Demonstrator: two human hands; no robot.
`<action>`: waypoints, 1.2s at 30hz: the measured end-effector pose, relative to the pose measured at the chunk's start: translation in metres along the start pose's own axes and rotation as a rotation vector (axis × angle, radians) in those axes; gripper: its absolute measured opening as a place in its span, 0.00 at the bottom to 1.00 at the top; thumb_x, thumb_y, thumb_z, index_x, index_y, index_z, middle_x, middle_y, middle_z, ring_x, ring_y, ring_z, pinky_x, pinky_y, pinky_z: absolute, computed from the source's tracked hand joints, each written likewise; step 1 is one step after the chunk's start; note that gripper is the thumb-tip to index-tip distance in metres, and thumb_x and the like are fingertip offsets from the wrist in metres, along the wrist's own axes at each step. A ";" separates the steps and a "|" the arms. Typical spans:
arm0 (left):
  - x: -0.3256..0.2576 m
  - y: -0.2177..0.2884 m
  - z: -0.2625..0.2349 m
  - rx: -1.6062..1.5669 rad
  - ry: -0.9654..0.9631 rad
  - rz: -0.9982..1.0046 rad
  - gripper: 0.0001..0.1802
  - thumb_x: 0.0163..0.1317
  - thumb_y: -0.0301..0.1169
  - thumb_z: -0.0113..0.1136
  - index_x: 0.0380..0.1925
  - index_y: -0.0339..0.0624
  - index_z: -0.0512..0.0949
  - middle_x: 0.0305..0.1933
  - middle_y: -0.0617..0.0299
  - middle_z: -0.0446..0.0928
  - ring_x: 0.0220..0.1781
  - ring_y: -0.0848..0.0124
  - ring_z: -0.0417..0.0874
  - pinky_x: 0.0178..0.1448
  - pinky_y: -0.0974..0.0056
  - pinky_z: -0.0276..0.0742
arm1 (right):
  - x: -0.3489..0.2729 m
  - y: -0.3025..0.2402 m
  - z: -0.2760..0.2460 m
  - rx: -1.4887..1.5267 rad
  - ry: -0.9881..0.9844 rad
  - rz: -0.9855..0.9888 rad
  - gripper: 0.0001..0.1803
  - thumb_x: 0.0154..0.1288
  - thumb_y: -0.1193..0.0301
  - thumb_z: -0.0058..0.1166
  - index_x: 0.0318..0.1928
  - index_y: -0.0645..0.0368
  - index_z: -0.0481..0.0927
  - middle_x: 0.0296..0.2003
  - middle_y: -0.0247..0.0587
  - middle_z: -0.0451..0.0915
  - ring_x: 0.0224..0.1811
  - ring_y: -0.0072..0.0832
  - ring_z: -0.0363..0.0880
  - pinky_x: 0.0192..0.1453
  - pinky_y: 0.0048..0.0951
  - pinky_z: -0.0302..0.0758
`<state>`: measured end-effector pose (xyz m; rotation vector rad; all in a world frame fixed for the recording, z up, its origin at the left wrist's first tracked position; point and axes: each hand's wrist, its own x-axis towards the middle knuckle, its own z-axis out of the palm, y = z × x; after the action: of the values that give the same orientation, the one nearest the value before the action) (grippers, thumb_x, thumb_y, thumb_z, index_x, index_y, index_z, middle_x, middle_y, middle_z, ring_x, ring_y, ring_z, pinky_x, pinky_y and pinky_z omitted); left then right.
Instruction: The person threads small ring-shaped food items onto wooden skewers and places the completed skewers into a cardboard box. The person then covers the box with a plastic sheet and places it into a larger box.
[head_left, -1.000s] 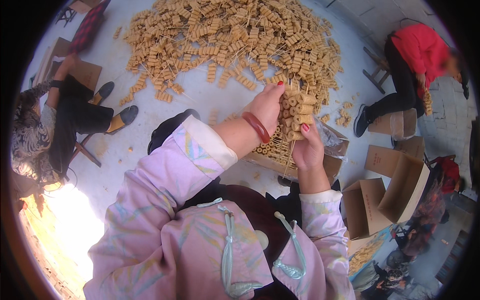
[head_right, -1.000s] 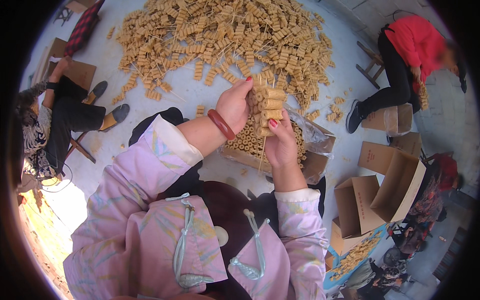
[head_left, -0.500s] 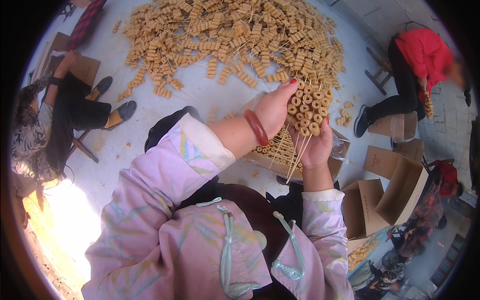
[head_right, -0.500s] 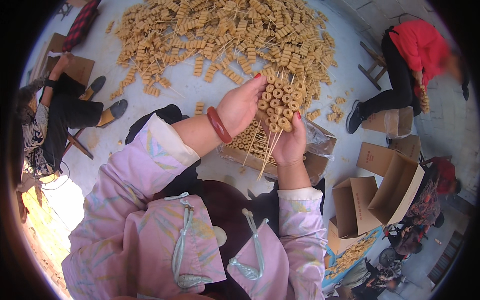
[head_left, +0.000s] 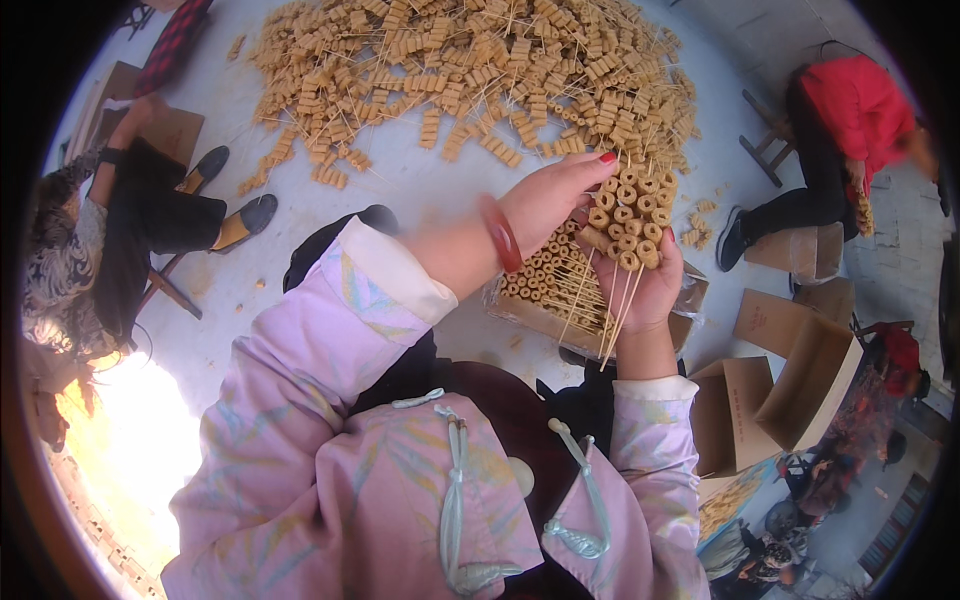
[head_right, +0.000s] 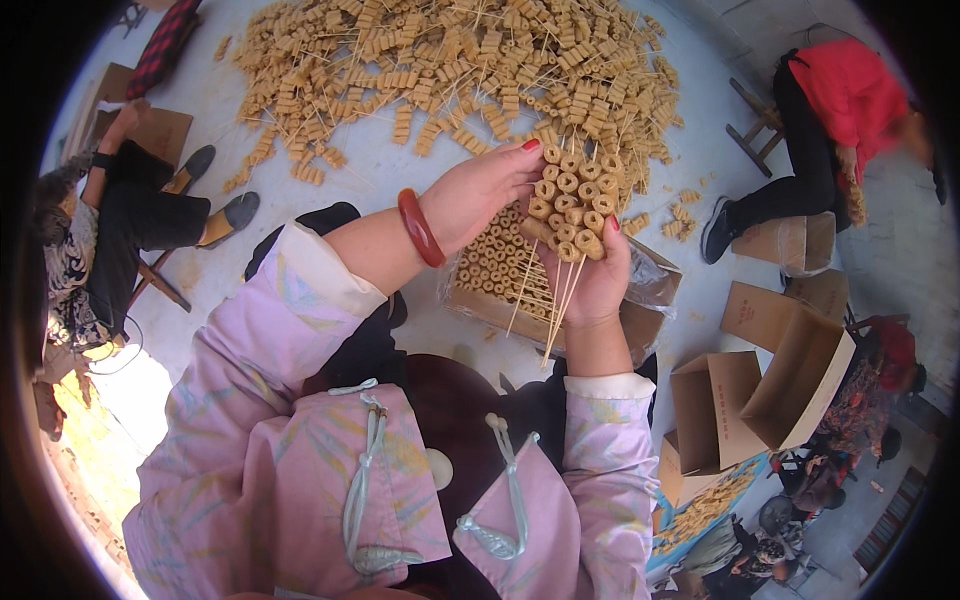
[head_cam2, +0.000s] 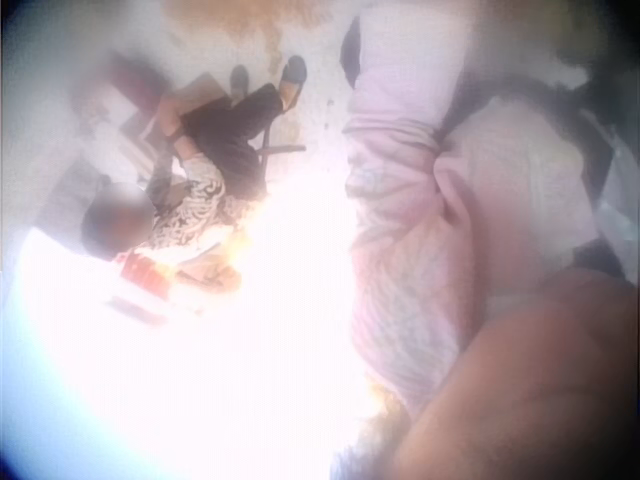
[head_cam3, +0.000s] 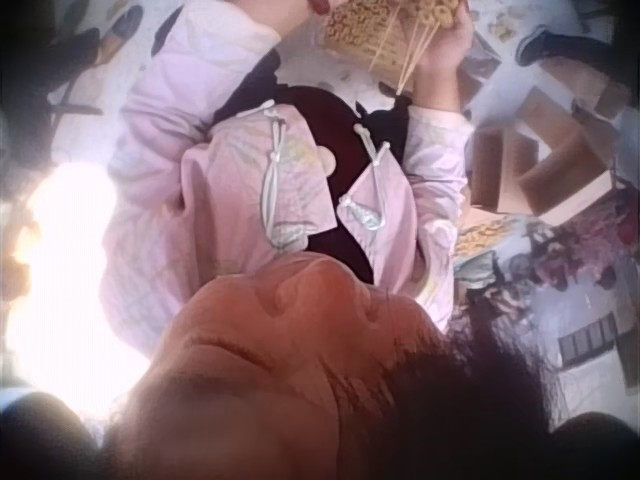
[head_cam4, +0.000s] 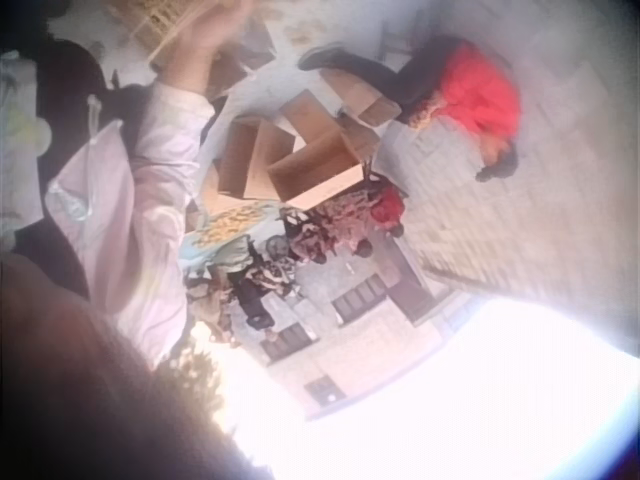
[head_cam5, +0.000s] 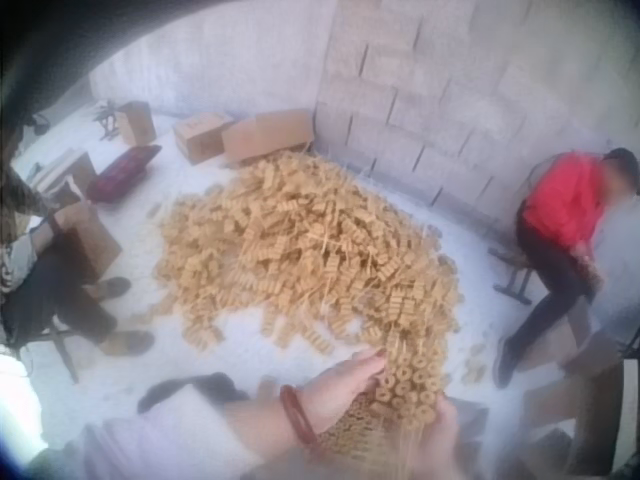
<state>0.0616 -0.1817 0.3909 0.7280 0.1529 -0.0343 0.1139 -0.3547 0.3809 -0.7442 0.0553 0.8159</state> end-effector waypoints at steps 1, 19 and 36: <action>-0.001 0.003 -0.006 0.080 0.156 0.010 0.27 0.75 0.42 0.44 0.64 0.32 0.65 0.63 0.54 0.71 0.66 0.65 0.70 0.71 0.60 0.63 | 0.000 -0.002 -0.001 -0.013 -0.009 0.008 0.35 0.71 0.51 0.40 0.70 0.62 0.58 0.65 0.58 0.66 0.64 0.52 0.68 0.67 0.53 0.66; -0.011 -0.098 -0.305 1.400 0.922 -0.776 0.31 0.52 0.42 0.70 0.53 0.35 0.75 0.51 0.45 0.81 0.57 0.55 0.81 0.59 0.60 0.76 | -0.014 -0.027 -0.033 0.119 0.066 0.044 0.47 0.59 0.50 0.57 0.72 0.58 0.54 0.66 0.63 0.61 0.69 0.56 0.62 0.76 0.58 0.53; -0.010 -0.169 -0.301 1.505 0.693 -0.897 0.27 0.52 0.46 0.67 0.44 0.34 0.80 0.47 0.42 0.82 0.54 0.51 0.82 0.57 0.56 0.78 | 0.000 -0.026 -0.048 0.112 0.139 0.059 0.47 0.62 0.52 0.56 0.73 0.62 0.51 0.67 0.64 0.60 0.70 0.60 0.59 0.76 0.60 0.52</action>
<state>-0.0004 -0.1078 0.0594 2.1001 1.1930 -0.8303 0.1425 -0.3957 0.3596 -0.6946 0.2471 0.8098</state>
